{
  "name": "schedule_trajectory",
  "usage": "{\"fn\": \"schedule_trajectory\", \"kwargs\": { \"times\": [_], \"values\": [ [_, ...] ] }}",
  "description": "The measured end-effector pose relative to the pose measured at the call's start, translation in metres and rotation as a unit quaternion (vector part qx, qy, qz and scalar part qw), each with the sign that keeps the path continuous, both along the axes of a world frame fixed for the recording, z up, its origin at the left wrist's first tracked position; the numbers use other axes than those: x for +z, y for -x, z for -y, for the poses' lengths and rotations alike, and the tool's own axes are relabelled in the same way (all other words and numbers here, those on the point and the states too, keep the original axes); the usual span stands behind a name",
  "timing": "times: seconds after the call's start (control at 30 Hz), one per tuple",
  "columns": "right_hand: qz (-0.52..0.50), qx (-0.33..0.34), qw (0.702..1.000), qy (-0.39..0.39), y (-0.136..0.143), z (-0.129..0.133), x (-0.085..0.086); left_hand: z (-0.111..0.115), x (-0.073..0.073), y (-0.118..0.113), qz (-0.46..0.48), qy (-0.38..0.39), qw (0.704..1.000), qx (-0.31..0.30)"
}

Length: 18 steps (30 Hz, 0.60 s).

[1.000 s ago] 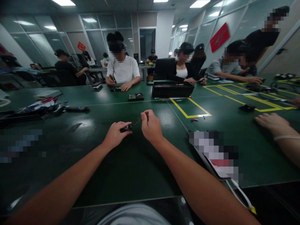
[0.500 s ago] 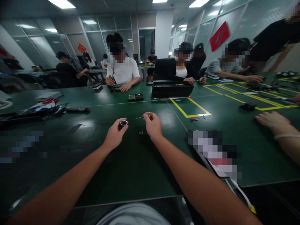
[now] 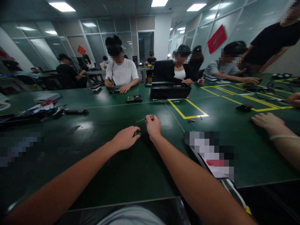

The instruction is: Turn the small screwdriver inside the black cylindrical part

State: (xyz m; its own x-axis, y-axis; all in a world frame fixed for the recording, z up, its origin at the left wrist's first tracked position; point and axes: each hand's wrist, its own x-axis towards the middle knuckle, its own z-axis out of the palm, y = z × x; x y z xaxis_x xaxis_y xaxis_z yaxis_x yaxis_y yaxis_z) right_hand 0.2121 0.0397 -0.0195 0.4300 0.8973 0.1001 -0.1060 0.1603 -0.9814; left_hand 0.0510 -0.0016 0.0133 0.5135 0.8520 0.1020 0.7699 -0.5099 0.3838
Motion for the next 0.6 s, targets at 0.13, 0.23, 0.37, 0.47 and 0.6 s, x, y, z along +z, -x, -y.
{"fn": "schedule_trajectory", "kwargs": {
  "times": [0.13, 0.23, 0.37, 0.47, 0.6],
  "values": [
    [-0.007, 0.000, 1.000, 0.006, -0.001, -0.001, -0.002, -0.008, -0.006, -0.009, -0.073, 0.000, 0.997, -0.002],
    [-0.006, 0.001, 1.000, 0.007, -0.001, -0.001, -0.003, -0.008, -0.003, -0.009, -0.089, 0.004, 0.996, -0.013],
    [-0.013, 0.007, 1.000, 0.007, 0.000, -0.001, -0.003, -0.001, 0.005, 0.003, -0.090, 0.018, 0.996, -0.010],
    [-0.021, 0.007, 1.000, 0.014, 0.001, -0.001, -0.002, 0.004, 0.012, 0.020, -0.035, 0.059, 0.998, 0.009],
    [-0.022, 0.004, 0.999, 0.023, 0.000, 0.001, -0.001, 0.011, 0.021, 0.051, 0.117, 0.164, 0.979, 0.042]
  ]
}}
